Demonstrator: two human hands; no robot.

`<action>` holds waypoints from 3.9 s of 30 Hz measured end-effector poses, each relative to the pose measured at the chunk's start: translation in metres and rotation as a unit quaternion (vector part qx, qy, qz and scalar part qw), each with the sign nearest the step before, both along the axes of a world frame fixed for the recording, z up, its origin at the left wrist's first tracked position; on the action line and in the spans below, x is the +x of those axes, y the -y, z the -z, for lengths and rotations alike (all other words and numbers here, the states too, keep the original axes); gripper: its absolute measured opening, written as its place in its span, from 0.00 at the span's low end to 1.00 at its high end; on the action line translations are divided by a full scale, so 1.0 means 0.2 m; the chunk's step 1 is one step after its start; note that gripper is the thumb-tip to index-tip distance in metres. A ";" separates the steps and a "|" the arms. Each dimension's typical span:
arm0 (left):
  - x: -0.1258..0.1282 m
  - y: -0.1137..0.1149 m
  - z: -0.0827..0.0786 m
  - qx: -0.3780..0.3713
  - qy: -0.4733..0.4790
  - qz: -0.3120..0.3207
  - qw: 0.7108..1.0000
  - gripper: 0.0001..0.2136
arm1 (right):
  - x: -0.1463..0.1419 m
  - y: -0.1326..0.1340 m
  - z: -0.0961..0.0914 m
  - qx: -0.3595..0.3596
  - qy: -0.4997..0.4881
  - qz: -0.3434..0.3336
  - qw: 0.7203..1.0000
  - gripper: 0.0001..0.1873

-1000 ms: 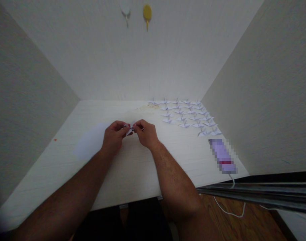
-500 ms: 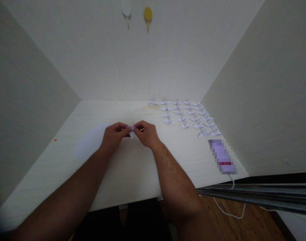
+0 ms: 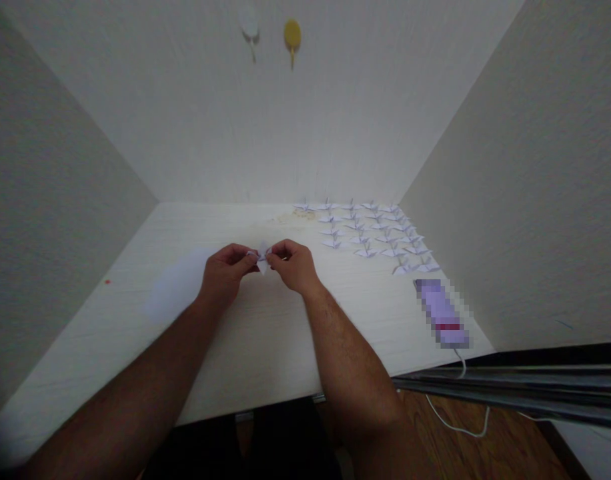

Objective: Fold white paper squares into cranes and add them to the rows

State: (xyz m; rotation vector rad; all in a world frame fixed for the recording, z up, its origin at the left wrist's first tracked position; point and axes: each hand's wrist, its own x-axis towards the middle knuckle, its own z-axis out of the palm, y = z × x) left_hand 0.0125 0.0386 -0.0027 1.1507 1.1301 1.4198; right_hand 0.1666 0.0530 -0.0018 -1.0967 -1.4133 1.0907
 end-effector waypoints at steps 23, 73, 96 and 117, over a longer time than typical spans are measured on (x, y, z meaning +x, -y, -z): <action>0.03 0.02 -0.02 0.061 -0.053 -0.071 0.994 0.08 | -0.03 0.01 -0.02 -0.083 -0.124 -0.005 0.989 0.17; -0.02 0.01 -0.07 -0.203 0.295 0.084 0.930 0.03 | 0.04 0.04 -0.05 -0.059 -0.051 -0.155 0.985 0.14; -0.05 -0.03 -0.05 -0.163 0.281 0.077 0.943 0.03 | 0.06 0.01 -0.01 -0.086 -0.043 -0.149 0.984 0.16; -0.04 -0.01 -0.04 -0.200 0.363 0.073 0.907 0.04 | 0.06 0.00 0.02 -0.085 -0.119 -0.183 0.972 0.12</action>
